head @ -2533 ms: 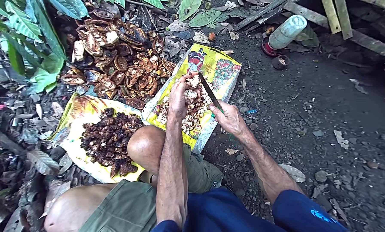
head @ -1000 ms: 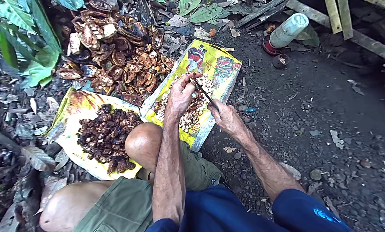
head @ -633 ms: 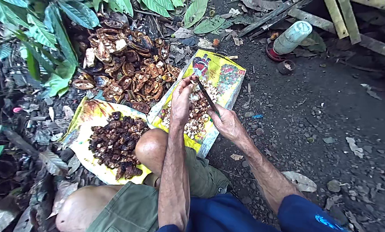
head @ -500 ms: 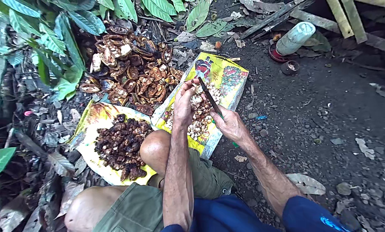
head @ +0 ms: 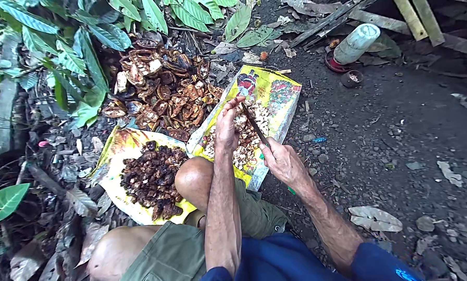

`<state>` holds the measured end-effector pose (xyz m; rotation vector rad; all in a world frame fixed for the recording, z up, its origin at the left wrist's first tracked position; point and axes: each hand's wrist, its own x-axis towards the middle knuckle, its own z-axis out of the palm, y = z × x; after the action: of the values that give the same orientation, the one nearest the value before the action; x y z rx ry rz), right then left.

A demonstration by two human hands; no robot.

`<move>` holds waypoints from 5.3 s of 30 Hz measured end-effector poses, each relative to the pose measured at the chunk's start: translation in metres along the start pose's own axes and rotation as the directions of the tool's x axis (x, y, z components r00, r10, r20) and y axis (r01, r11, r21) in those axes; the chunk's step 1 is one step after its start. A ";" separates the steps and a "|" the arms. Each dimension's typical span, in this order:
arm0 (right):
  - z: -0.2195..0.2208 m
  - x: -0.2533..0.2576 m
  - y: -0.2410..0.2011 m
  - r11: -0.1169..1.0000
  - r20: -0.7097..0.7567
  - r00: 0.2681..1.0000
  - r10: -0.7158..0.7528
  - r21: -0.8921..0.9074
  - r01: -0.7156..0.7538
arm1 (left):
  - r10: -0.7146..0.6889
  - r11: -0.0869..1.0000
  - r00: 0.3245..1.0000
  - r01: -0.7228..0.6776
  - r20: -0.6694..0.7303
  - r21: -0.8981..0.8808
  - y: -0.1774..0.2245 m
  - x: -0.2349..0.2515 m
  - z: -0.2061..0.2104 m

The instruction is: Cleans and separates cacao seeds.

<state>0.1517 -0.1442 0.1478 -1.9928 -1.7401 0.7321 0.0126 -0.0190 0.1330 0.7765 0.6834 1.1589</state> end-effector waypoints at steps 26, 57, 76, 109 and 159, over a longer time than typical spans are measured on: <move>0.022 0.012 0.010 1.000 -0.041 0.999 -0.003 -0.003 0.003 | 0.121 0.933 0.989 -0.143 0.089 0.329 -0.007 0.003 -0.005; 0.002 0.033 0.033 0.678 0.408 0.912 -0.036 0.680 -0.278 | 0.067 0.935 0.993 -0.097 0.099 0.340 -0.010 0.007 -0.014; -0.001 0.041 0.043 0.727 0.321 0.944 0.076 0.631 -0.273 | -0.119 0.965 0.977 0.155 -0.175 0.212 -0.020 0.020 -0.008; 0.022 0.011 0.016 0.951 0.039 0.996 0.081 0.296 -0.089 | -0.144 0.969 0.987 0.125 -0.077 -0.211 -0.013 0.017 0.001; 0.046 0.006 0.005 0.985 0.034 0.999 0.003 0.172 -0.009 | 0.164 0.985 0.955 -0.172 -0.248 -0.014 -0.016 0.012 0.005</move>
<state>0.1272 -0.1407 0.1077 -1.8807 -1.6303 0.8905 0.0283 -0.0118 0.1219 0.6763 0.8114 1.4353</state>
